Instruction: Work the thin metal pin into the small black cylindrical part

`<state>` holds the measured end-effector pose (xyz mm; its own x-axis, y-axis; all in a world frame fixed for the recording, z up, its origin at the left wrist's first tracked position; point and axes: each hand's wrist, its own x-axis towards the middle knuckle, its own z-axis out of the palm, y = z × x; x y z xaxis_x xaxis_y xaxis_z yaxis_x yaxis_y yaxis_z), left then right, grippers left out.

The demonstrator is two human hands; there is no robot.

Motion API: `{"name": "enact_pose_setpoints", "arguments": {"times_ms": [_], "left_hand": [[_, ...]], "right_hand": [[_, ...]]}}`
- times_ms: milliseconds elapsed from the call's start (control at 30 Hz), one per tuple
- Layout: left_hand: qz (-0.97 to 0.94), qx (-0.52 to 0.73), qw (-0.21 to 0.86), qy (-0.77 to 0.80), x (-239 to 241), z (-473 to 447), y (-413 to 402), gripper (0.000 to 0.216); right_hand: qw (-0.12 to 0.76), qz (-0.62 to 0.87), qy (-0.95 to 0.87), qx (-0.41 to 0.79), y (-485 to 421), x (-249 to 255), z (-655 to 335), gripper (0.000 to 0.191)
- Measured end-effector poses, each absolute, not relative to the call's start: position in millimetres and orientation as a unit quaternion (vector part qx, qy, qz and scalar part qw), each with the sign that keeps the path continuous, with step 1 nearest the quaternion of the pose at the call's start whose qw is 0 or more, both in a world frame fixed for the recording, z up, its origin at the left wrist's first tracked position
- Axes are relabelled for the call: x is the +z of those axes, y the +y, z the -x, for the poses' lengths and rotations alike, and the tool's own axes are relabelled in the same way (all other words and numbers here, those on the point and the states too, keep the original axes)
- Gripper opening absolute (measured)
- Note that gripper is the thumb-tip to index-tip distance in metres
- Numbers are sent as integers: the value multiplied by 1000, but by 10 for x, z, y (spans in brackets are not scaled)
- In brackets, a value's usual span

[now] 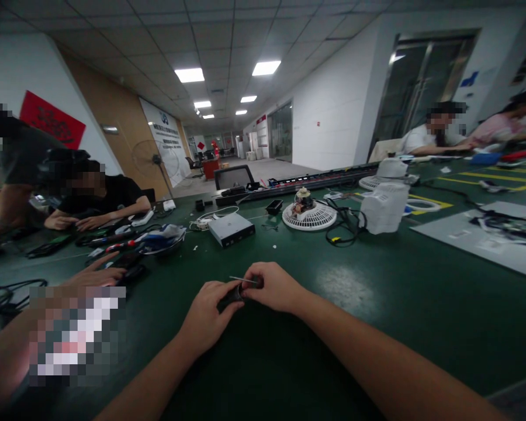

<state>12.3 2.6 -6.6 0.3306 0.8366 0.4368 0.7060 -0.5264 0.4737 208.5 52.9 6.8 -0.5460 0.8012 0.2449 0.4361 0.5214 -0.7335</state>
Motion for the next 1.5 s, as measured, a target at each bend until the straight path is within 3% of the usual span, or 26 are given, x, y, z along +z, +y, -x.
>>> {"name": "enact_pose_setpoints", "arguments": {"times_ms": [267,467,633,933,1133,1500], "left_hand": [[-820,319,106,463,-7,-113,3,41],[-783,325,83,524,3,-132,36,32],[-727,334,65,596,-26,-74,80,30],[-756,325,58,565,-28,-75,63,27],[-760,340,54,551,-18,-67,63,22],[-766,324,74,550,-13,-59,67,16]], "right_hand": [[269,406,-796,360,519,22,-2031,14],[275,405,-809,325,492,83,-2048,12],[268,386,-854,225,550,149,-2176,16],[238,361,-887,164,512,145,-2145,20],[244,350,-879,213,533,133,-2149,22],[239,383,-879,156,500,176,-2131,22]]}}
